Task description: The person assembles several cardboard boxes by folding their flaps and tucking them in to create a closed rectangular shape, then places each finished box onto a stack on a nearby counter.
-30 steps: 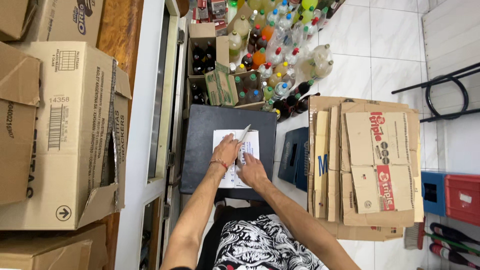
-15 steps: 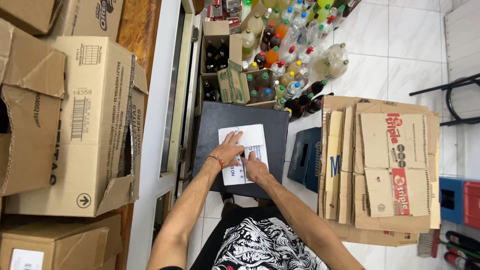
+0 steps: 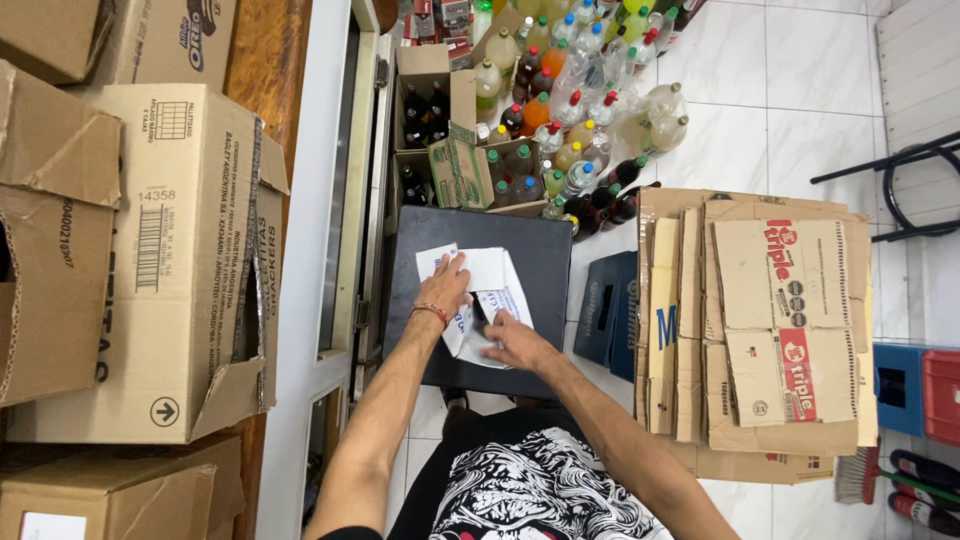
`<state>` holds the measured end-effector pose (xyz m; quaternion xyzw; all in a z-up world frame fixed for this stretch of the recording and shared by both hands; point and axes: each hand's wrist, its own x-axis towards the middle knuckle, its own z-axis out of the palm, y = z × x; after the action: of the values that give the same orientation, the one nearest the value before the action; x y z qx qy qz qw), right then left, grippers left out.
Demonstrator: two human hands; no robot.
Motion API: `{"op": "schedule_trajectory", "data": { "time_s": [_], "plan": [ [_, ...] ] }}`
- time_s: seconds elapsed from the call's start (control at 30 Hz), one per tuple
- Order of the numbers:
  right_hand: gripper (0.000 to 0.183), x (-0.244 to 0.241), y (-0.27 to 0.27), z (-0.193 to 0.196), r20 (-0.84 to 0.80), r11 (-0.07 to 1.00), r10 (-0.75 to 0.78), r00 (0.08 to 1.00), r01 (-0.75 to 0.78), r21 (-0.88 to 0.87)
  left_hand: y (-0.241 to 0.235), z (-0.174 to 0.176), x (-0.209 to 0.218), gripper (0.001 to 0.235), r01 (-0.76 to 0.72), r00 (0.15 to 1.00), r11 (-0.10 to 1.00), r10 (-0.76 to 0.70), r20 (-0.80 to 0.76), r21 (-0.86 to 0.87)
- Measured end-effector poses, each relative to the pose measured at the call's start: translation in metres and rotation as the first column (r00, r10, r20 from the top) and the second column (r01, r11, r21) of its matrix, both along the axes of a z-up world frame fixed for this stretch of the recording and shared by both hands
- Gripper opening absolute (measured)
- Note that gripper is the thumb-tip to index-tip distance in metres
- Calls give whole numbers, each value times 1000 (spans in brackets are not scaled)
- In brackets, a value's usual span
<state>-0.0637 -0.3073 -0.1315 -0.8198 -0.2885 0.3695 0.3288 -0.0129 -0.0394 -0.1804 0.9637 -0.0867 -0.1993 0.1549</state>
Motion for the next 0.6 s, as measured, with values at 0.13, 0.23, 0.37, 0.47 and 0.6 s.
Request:
{"op": "schedule_trajectory", "data": {
  "time_s": [0.13, 0.23, 0.37, 0.47, 0.6],
  "plan": [
    [46, -15, 1, 13, 24, 1000, -11, 1000, 11, 4, -20, 20, -12, 60, -65, 993, 998, 64, -102, -9],
    [65, -10, -6, -3, -105, 978, -200, 974, 206, 42, -12, 74, -23, 58, -212, 970, 949, 177, -165, -231],
    [48, 16, -33, -18, -90, 712, -691, 717, 697, 81, 16, 52, -51, 64, -718, 690, 605, 684, -237, -343],
    [102, 43, -49, -47, -182, 725, -688, 702, 656, -211, 18, -17, -77, 83, -797, 589, 561, 645, -487, -222],
    [102, 51, -13, 71, -356, 721, -691, 629, 632, -283, 10, 3, -86, 82, -859, 505, 429, 626, -595, -278]
  ]
}}
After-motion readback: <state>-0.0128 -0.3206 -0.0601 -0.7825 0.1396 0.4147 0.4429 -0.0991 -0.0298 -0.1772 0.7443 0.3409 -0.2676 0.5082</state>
